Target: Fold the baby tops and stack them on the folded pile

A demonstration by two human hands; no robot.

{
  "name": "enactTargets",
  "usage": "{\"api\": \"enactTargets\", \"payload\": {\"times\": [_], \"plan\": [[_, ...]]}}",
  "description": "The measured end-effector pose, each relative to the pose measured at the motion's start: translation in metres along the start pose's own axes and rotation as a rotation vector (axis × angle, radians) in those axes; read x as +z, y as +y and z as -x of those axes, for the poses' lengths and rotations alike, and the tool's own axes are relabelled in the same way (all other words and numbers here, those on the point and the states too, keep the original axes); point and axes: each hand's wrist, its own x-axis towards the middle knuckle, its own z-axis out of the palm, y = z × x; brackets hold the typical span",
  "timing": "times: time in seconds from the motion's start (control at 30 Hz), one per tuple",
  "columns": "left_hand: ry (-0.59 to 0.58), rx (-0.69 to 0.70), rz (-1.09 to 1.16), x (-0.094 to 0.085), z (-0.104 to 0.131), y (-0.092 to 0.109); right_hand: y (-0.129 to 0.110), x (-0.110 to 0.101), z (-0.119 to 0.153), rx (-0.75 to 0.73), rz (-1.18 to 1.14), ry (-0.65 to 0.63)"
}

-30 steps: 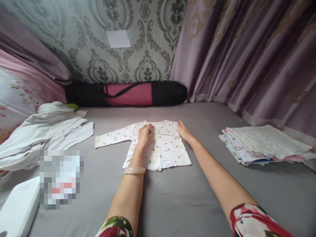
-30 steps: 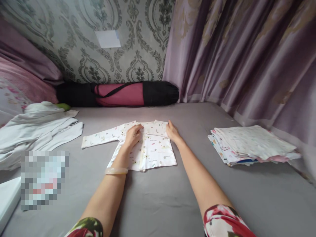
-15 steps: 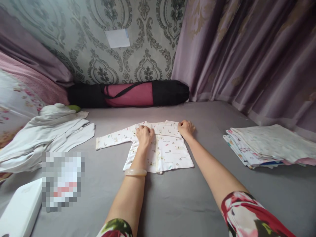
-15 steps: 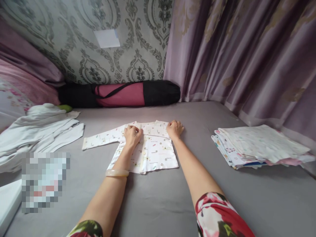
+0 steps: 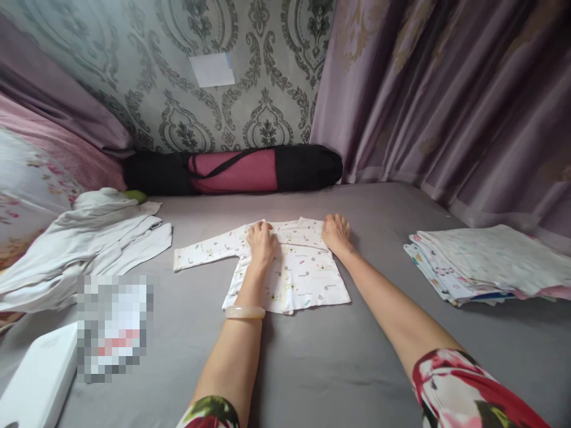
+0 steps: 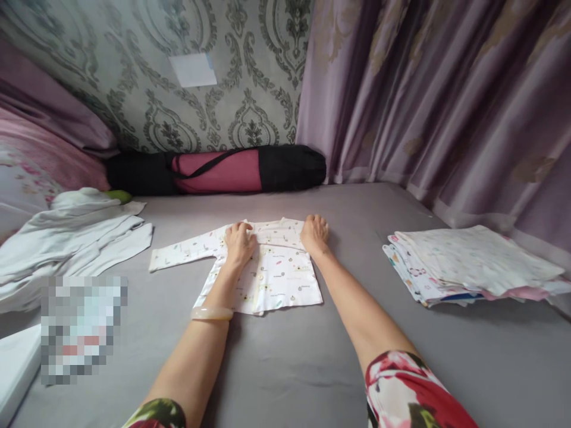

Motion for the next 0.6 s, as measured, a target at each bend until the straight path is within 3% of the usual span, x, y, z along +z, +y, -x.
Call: {"api": "enactTargets", "payload": {"times": [0.1, 0.17, 0.27, 0.43, 0.6], "plan": [[-0.091, 0.205, -0.003, -0.003, 0.002, 0.004, -0.010, 0.002, 0.011, -0.249, 0.012, -0.029], [-0.177, 0.260, -0.012, -0.004, 0.002, 0.005, -0.015, 0.008, 0.018, -0.312, 0.027, -0.101], [-0.222, 0.232, -0.025, -0.006, 0.002, 0.004, -0.019, 0.017, 0.024, -0.293, 0.045, -0.174], [-0.250, 0.166, -0.051, -0.020, 0.000, 0.000, -0.017, 0.020, 0.023, -0.272, 0.050, -0.193], [-0.401, 0.170, -0.054, -0.039, -0.002, -0.003, -0.020, 0.012, 0.018, -0.252, 0.063, -0.286]]}}
